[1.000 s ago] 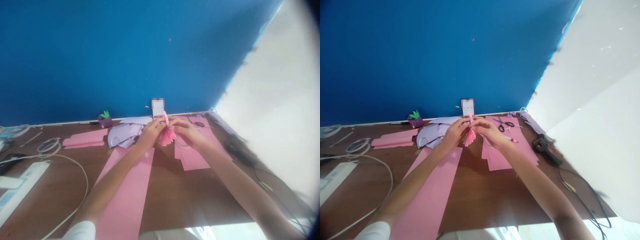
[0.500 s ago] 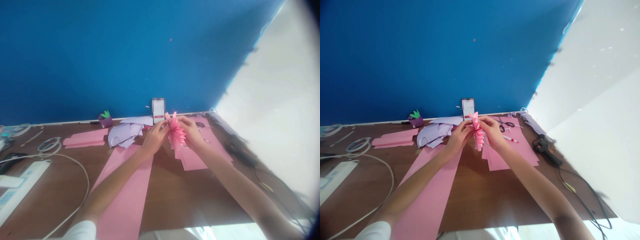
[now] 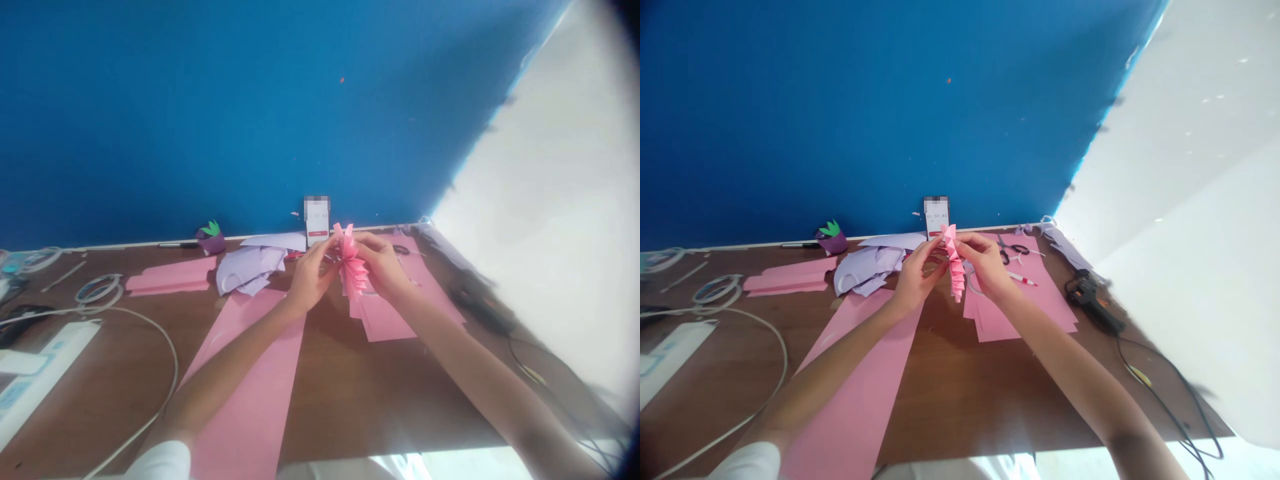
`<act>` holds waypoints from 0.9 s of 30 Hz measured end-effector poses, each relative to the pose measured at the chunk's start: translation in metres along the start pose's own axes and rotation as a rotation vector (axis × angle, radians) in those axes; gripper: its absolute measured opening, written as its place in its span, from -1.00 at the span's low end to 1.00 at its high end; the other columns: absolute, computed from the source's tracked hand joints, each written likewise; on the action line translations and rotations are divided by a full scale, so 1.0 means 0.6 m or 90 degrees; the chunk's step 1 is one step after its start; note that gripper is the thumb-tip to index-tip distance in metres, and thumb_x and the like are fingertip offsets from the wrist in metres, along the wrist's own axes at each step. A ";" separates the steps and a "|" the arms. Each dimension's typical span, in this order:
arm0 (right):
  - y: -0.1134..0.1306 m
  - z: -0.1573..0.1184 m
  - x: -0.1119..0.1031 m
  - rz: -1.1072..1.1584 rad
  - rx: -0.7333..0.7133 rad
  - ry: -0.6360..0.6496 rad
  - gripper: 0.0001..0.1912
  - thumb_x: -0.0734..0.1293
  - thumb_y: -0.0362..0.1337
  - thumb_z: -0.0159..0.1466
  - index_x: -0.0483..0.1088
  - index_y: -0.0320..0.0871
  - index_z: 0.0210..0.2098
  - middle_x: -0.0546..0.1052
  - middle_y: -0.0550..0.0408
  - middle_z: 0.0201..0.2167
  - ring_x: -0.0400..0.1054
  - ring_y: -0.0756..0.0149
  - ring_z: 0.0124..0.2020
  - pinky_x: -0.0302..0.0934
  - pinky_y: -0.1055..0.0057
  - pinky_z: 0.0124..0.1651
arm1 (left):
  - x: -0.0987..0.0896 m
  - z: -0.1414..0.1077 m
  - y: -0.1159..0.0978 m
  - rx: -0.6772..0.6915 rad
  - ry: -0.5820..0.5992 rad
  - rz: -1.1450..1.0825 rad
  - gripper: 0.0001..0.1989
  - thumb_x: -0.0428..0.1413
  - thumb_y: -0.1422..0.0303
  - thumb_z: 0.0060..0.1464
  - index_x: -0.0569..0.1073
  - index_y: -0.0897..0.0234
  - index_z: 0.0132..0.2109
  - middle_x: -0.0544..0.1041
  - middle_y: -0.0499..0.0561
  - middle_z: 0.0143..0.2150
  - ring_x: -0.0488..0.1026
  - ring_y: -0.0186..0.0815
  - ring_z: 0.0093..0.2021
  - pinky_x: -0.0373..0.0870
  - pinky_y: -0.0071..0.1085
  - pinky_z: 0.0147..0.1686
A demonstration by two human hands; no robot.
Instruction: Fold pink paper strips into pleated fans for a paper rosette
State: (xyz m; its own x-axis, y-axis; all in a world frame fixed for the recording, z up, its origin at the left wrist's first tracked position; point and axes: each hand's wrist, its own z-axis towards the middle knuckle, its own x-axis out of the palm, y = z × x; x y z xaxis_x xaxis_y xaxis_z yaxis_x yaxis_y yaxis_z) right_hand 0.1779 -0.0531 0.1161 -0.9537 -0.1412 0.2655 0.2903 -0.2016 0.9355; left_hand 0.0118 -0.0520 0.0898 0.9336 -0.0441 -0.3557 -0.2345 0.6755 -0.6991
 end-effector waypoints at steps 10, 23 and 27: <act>-0.010 0.004 -0.007 -0.020 -0.027 -0.002 -0.89 0.49 -0.21 0.09 0.57 -0.03 -0.36 0.57 0.13 -0.36 0.40 0.34 -0.35 0.31 0.28 -0.18 | -0.003 0.001 -0.007 -0.022 0.037 -0.067 -0.59 -0.01 0.40 0.28 0.32 0.06 0.24 0.39 0.12 0.09 0.45 -0.25 0.01 0.47 -0.29 -0.04; -0.024 -0.001 0.004 -0.109 -0.091 0.003 -0.92 0.51 -0.23 0.08 0.56 -0.03 -0.41 0.56 0.14 -0.35 0.42 0.32 -0.34 0.33 0.29 -0.24 | -0.004 0.012 -0.002 -0.190 -0.055 -0.255 -0.76 0.14 0.17 0.16 0.48 0.24 -0.14 0.54 0.02 -0.19 0.48 -0.30 -0.21 0.42 -0.40 -0.21; -0.022 -0.002 0.003 -0.110 -0.096 0.034 -0.93 0.50 -0.24 0.09 0.57 -0.02 -0.40 0.55 0.12 -0.33 0.42 0.30 -0.30 0.34 0.27 -0.21 | -0.007 0.014 0.001 -0.185 -0.061 -0.287 -0.79 0.20 0.21 0.10 0.46 0.25 -0.20 0.52 -0.01 -0.24 0.47 -0.32 -0.24 0.40 -0.41 -0.22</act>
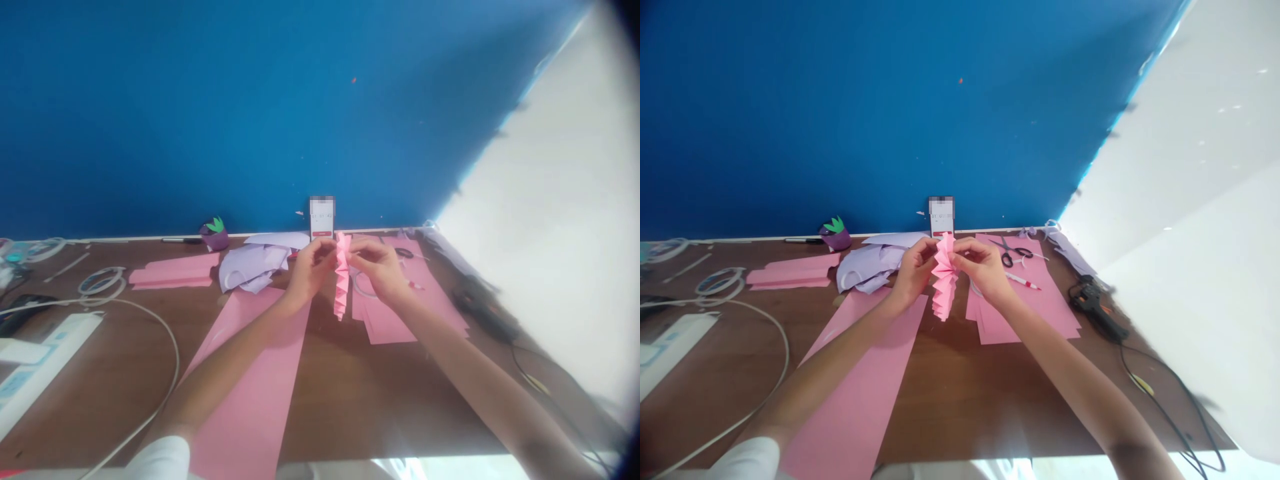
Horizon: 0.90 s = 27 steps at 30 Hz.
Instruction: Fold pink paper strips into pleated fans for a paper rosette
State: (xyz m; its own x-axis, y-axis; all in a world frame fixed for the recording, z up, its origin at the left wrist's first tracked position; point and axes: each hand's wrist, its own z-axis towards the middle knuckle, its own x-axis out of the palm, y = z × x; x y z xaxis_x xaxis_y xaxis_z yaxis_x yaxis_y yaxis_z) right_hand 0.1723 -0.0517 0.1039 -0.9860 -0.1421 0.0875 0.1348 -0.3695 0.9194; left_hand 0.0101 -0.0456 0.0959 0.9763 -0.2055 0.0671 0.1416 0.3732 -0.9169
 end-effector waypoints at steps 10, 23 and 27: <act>0.016 -0.001 0.003 -0.033 -0.009 0.038 -0.91 0.51 -0.21 0.07 0.56 -0.05 -0.45 0.57 0.09 -0.33 0.44 0.26 -0.29 0.35 0.26 -0.23 | 0.000 -0.001 0.001 -0.031 -0.059 0.013 -0.70 0.23 0.20 0.06 0.45 0.25 -0.11 0.56 0.04 -0.18 0.50 -0.28 -0.18 0.40 -0.38 -0.15; 0.020 0.001 -0.007 -0.166 -0.035 0.028 -0.86 0.42 -0.14 0.21 0.56 -0.05 -0.40 0.59 0.12 -0.38 0.45 0.27 -0.33 0.32 0.28 -0.22 | 0.004 -0.009 -0.012 -0.013 -0.056 0.102 -0.77 0.16 0.18 0.13 0.46 0.27 -0.26 0.53 -0.01 -0.31 0.47 -0.33 -0.29 0.38 -0.41 -0.25; 0.016 0.001 -0.007 -0.182 -0.062 0.054 -0.87 0.41 -0.15 0.22 0.57 -0.05 -0.36 0.61 0.11 -0.35 0.46 0.26 -0.31 0.32 0.31 -0.24 | -0.001 -0.007 -0.013 0.036 -0.050 0.146 -0.77 0.20 0.18 0.11 0.44 0.27 -0.28 0.50 -0.02 -0.31 0.46 -0.34 -0.27 0.39 -0.43 -0.21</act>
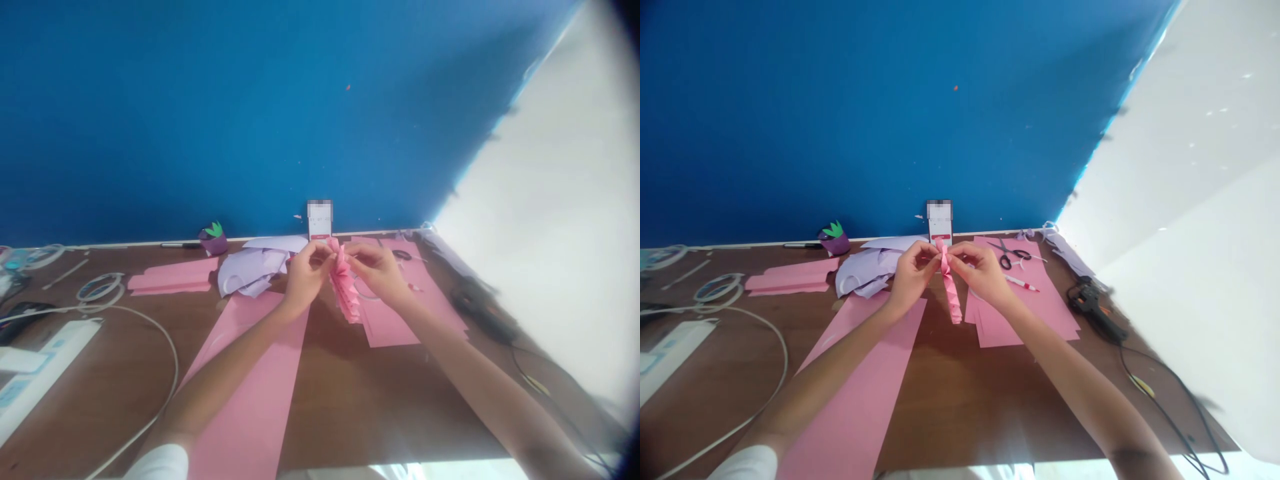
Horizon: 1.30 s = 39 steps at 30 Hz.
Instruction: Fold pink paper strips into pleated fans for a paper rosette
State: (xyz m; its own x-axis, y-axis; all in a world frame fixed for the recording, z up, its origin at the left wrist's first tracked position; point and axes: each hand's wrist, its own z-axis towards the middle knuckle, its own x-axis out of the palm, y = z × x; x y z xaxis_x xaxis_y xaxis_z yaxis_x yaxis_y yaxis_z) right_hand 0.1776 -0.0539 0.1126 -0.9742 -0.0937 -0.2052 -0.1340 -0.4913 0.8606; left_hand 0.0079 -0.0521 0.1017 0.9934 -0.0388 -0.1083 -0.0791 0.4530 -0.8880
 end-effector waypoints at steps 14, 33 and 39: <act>0.006 0.003 -0.003 -0.030 -0.003 -0.002 -0.88 0.36 -0.26 0.21 0.53 -0.12 -0.41 0.58 0.11 -0.43 0.43 0.31 -0.38 0.28 0.39 -0.31 | -0.001 -0.001 -0.005 0.085 0.006 0.087 -0.83 0.11 0.26 0.21 0.55 0.21 -0.17 0.53 0.05 -0.13 0.48 -0.28 -0.09 0.38 -0.35 -0.07; 0.011 0.006 -0.020 -0.172 -0.084 0.112 -0.80 0.19 -0.38 0.29 0.32 -0.14 -0.47 0.40 0.16 -0.47 0.27 0.39 -0.40 0.10 0.41 -0.31 | 0.002 -0.002 -0.004 0.051 0.038 0.051 -0.78 0.10 0.20 0.21 0.52 0.23 -0.24 0.50 0.06 -0.18 0.45 -0.25 -0.11 0.36 -0.34 -0.11; 0.011 0.004 -0.018 -0.256 -0.111 0.107 -0.77 0.18 -0.35 0.33 0.25 -0.14 -0.47 0.33 0.19 -0.52 0.18 0.41 -0.46 0.03 0.42 -0.39 | 0.005 -0.003 -0.002 0.074 0.032 0.042 -0.81 0.12 0.22 0.20 0.54 0.23 -0.22 0.49 0.08 -0.08 0.43 -0.23 0.00 0.34 -0.34 -0.02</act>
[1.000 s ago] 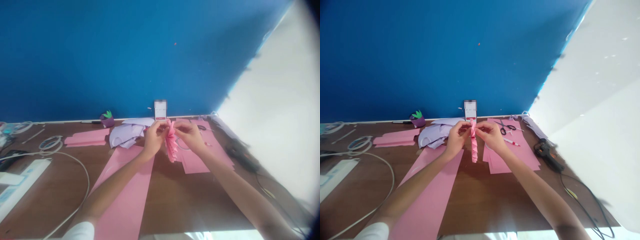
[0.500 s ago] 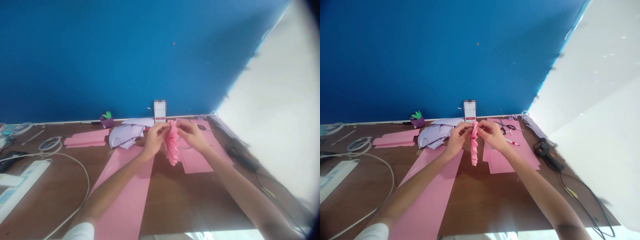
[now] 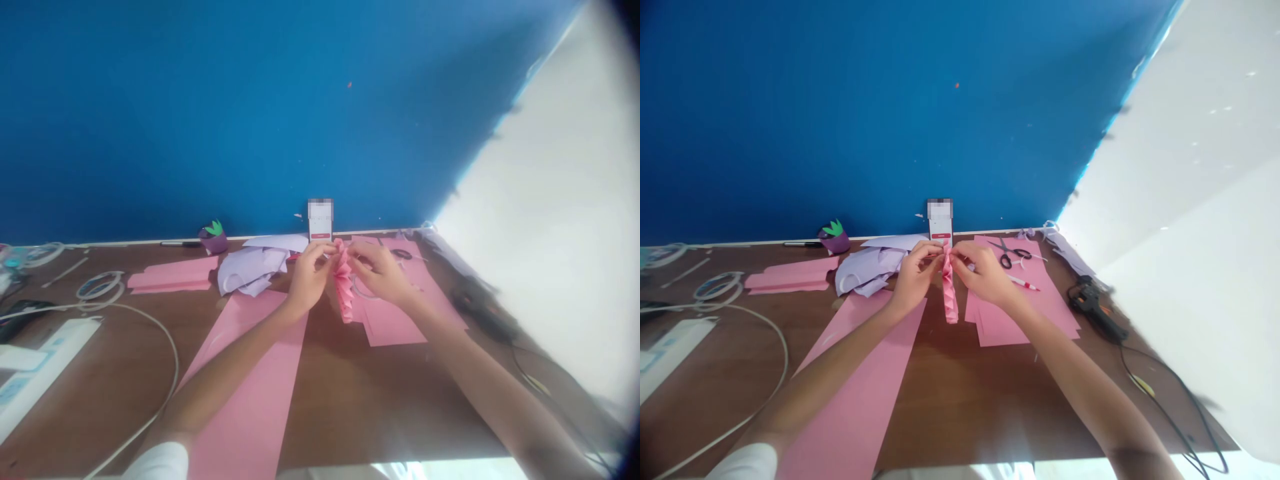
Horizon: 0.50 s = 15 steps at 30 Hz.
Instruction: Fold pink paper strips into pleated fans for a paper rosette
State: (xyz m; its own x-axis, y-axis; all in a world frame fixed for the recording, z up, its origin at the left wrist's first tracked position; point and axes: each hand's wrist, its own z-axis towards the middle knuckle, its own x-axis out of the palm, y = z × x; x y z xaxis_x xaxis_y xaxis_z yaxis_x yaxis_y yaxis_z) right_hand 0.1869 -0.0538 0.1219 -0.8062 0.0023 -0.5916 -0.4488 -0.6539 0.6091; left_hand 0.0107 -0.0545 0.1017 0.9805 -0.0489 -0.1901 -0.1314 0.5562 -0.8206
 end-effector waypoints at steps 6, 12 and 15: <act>0.006 0.000 0.004 -0.057 -0.038 -0.053 -0.77 0.17 -0.39 0.32 0.21 -0.13 -0.48 0.28 0.19 -0.55 0.13 0.42 -0.51 -0.01 0.42 -0.41 | 0.000 -0.001 0.000 -0.032 0.018 -0.045 -0.77 0.09 0.18 0.21 0.53 0.24 -0.19 0.53 0.06 -0.16 0.46 -0.24 -0.07 0.34 -0.33 -0.04; 0.009 -0.002 0.007 -0.049 -0.051 -0.072 -0.76 0.19 -0.37 0.33 0.18 -0.12 -0.49 0.28 0.20 -0.55 0.14 0.43 -0.52 -0.01 0.43 -0.43 | -0.002 0.000 -0.003 -0.061 0.016 -0.083 -0.72 0.11 0.13 0.18 0.54 0.24 -0.26 0.55 0.06 -0.17 0.47 -0.24 -0.13 0.37 -0.32 -0.08; 0.012 -0.002 0.006 -0.043 -0.042 -0.062 -0.76 0.18 -0.35 0.34 0.19 -0.12 -0.49 0.29 0.19 -0.55 0.15 0.41 -0.51 0.00 0.41 -0.42 | -0.003 0.001 -0.008 -0.060 0.017 -0.072 -0.70 0.10 0.10 0.18 0.55 0.22 -0.25 0.55 0.07 -0.19 0.47 -0.23 -0.14 0.38 -0.28 -0.07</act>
State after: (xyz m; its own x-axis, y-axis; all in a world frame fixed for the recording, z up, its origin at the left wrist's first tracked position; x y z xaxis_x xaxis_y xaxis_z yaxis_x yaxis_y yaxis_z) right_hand 0.1811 -0.0596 0.1232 -0.8105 0.1196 -0.5734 -0.4792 -0.6983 0.5317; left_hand 0.0098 -0.0565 0.1066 0.9858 -0.1295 -0.1065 -0.0345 0.4651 -0.8846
